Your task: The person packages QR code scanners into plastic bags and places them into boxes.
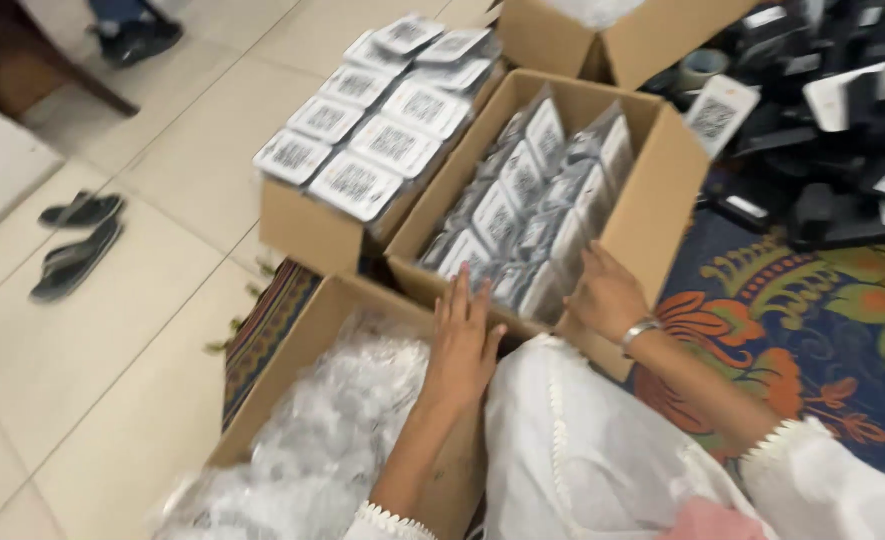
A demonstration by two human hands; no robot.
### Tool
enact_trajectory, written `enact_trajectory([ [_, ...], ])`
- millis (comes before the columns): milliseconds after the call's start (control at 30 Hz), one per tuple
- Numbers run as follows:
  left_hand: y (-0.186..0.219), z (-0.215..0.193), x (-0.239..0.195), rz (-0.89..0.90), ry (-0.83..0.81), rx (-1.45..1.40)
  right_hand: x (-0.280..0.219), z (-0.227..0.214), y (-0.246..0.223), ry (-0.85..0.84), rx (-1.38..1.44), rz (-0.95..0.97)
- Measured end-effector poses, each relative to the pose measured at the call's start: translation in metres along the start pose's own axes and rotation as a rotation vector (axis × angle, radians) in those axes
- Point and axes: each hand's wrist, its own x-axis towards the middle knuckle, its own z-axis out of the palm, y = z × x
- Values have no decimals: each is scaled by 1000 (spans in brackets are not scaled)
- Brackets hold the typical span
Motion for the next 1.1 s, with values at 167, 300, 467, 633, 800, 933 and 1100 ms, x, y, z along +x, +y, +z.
enact_trajectory([
  [167, -24, -74, -105, -242, 205, -28, -42, -39, -134, -79, 255, -409],
  [300, -33, -114, -183, -418, 356, 31, -80, -32, -227, -462, 500, -519],
  [467, -48, -109, -263, -732, 454, 228, -125, 36, -290, -611, 495, -697],
  [633, -52, -98, -292, -1180, 347, 342, -154, 52, -348, -896, 318, -593],
  [800, -102, -28, -315, -1351, 145, 159, -146, 133, -305, -1088, 278, -695],
  [933, -115, -7, -297, -1129, 177, 125, -130, 134, -278, -812, 216, -697],
  [1100, -117, 18, -241, -645, 197, -124, -95, 67, -278, -745, -404, -342],
])
